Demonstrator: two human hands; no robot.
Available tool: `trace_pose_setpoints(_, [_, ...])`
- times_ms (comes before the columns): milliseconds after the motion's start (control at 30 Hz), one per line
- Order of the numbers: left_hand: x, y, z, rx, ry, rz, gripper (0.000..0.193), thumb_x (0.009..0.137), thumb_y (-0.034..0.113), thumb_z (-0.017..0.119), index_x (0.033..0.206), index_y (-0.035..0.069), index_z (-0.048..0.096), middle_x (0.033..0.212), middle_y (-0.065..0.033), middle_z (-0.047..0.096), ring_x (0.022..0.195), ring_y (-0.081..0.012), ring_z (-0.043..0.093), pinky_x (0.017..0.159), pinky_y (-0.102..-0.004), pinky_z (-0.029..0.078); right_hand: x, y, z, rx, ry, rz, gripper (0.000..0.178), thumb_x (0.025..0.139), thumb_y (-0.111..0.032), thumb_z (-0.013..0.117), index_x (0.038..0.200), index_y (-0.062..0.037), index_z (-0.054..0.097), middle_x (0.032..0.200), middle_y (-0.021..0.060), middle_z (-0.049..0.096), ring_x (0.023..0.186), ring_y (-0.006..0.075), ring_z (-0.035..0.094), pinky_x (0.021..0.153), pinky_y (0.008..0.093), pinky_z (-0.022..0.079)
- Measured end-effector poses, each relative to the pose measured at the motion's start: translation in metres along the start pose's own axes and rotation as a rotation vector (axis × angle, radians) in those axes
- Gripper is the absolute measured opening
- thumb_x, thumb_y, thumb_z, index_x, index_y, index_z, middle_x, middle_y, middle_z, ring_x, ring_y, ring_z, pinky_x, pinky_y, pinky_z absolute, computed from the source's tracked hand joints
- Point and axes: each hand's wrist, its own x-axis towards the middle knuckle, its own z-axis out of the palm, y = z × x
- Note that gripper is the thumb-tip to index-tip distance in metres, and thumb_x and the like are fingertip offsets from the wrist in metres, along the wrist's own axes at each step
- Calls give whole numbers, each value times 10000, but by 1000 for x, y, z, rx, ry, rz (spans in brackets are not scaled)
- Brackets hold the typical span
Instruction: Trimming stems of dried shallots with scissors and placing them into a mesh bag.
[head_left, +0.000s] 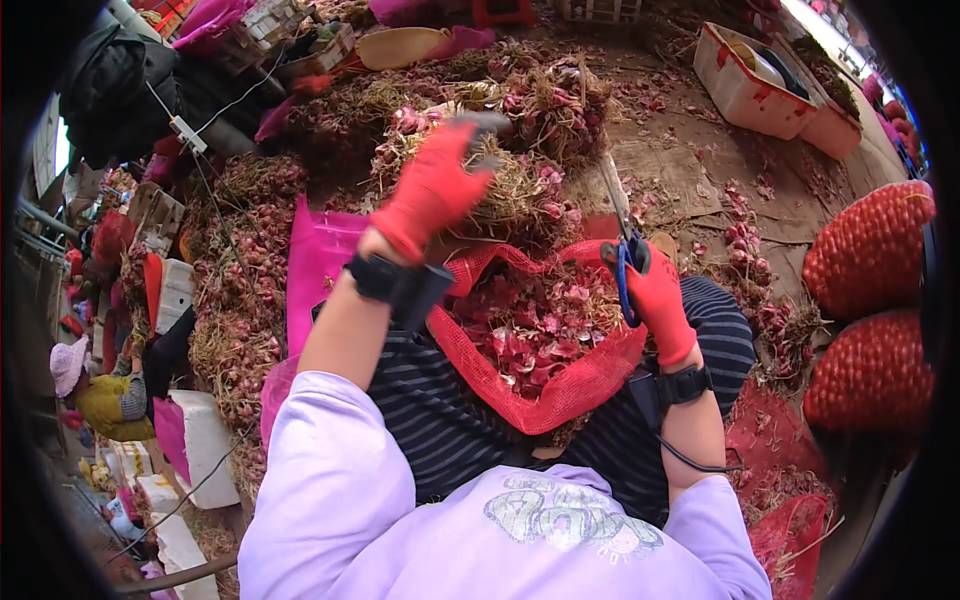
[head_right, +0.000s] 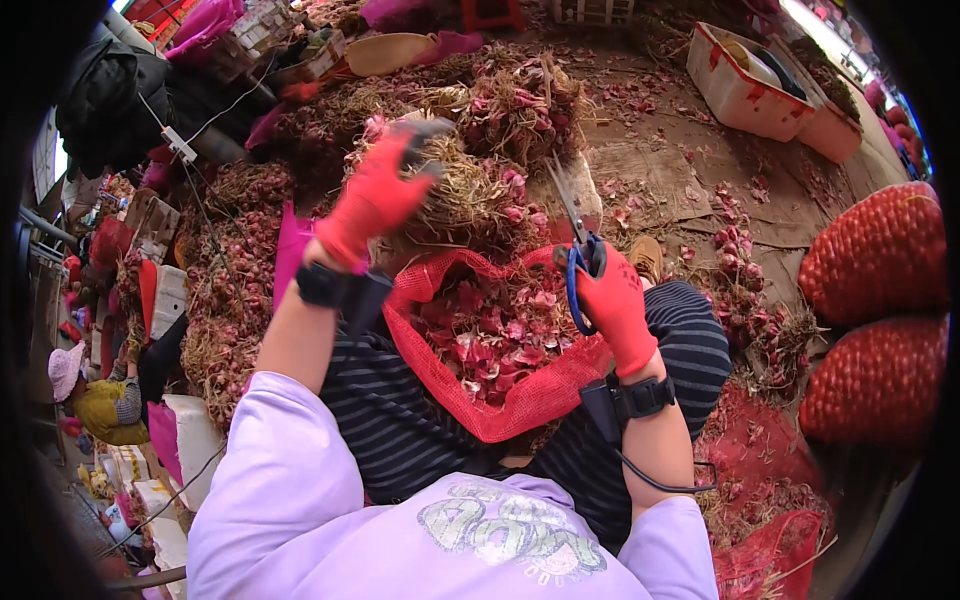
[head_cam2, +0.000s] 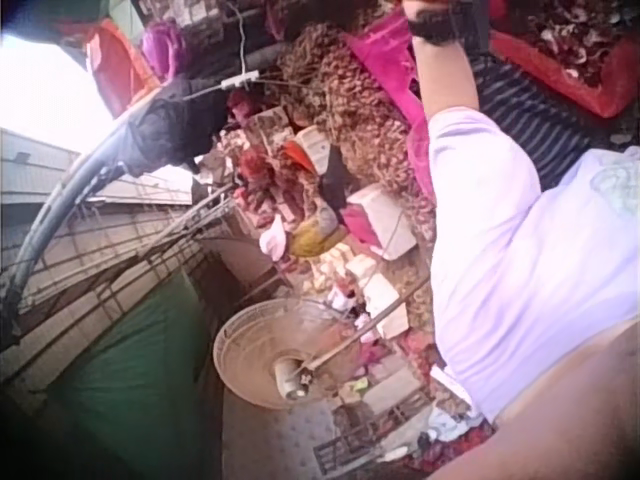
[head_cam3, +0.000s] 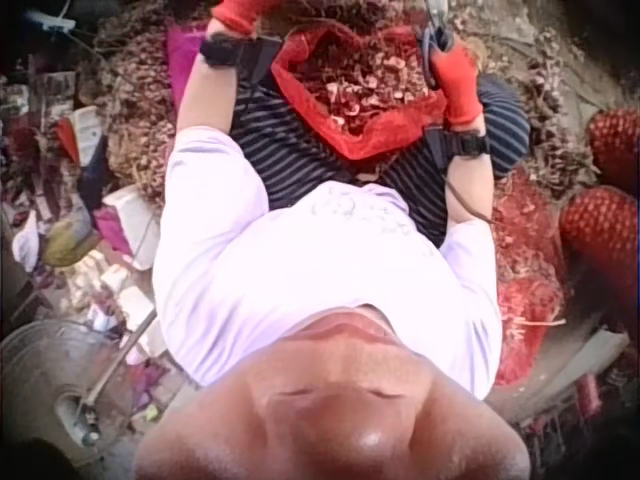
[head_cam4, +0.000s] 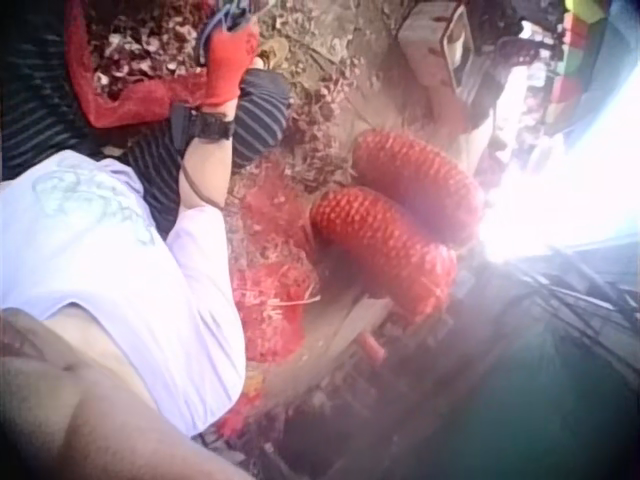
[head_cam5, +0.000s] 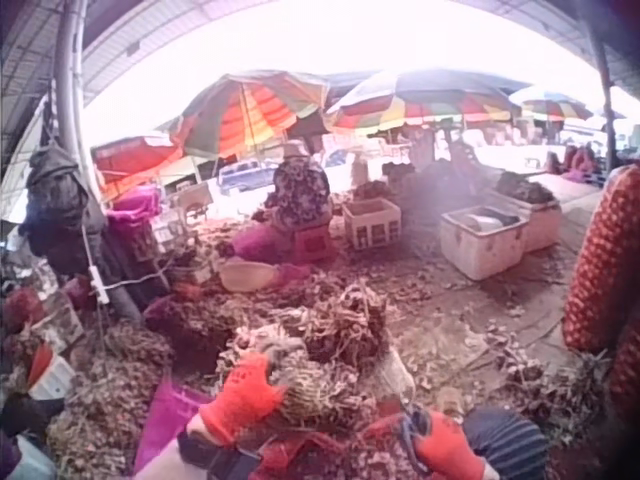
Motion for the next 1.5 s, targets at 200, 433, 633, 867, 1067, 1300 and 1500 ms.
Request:
trace_pose_setpoints(200, [-27,-37,-23,1081,-309,-31,932,599,284,767,1392,233,280,1395,-112,293,1306,-326,223,1033,-383,254,2,2,12,-159,23,-189,313,770,-354,642,822,-49,592,719,142,591,726,335,571,666,403,439])
trace_pose_setpoints(433, [15,-78,-8,798,-122,-271,708,635,337,738,1260,166,453,1293,-135,424,1185,-353,397,962,-437,363,6,3,8,-155,4,-151,274,786,-325,619,854,-60,591,788,159,603,764,362,561,681,427,436])
trace_pose_setpoints(633, [72,-87,32,936,99,-563,690,685,455,685,1264,155,461,1299,-171,418,1175,-363,415,929,-466,379,2,6,5,-250,34,-100,333,780,-340,622,974,-76,565,930,141,595,896,335,559,765,401,445])
trace_pose_setpoints(867, [77,-149,14,-34,48,-152,628,806,328,631,1334,107,371,1250,-179,486,1174,-235,463,943,-375,388,0,1,3,-264,67,-135,340,777,-335,626,986,-77,554,927,145,580,889,324,564,753,395,450])
trace_pose_setpoints(1067, [-3,-164,-31,-171,497,-291,332,841,71,580,1162,33,505,993,-39,597,836,-70,531,686,-206,435,-4,-5,9,-266,12,-269,381,765,-384,649,965,-74,551,888,147,569,887,328,559,769,406,430])
trace_pose_setpoints(1300, [-61,-120,12,-323,-30,-800,317,740,164,701,984,13,566,778,-83,630,666,-183,594,619,-282,475,-9,7,18,-290,-57,-257,384,746,-366,657,974,-72,561,972,144,583,912,319,562,777,399,440])
trace_pose_setpoints(1500, [-59,-152,48,411,428,-759,809,577,308,792,1203,-1,382,1228,-254,437,1092,-355,479,915,-390,407,-7,4,22,-394,-43,-290,406,739,-355,655,1027,-81,572,1027,125,588,949,307,564,800,375,443])
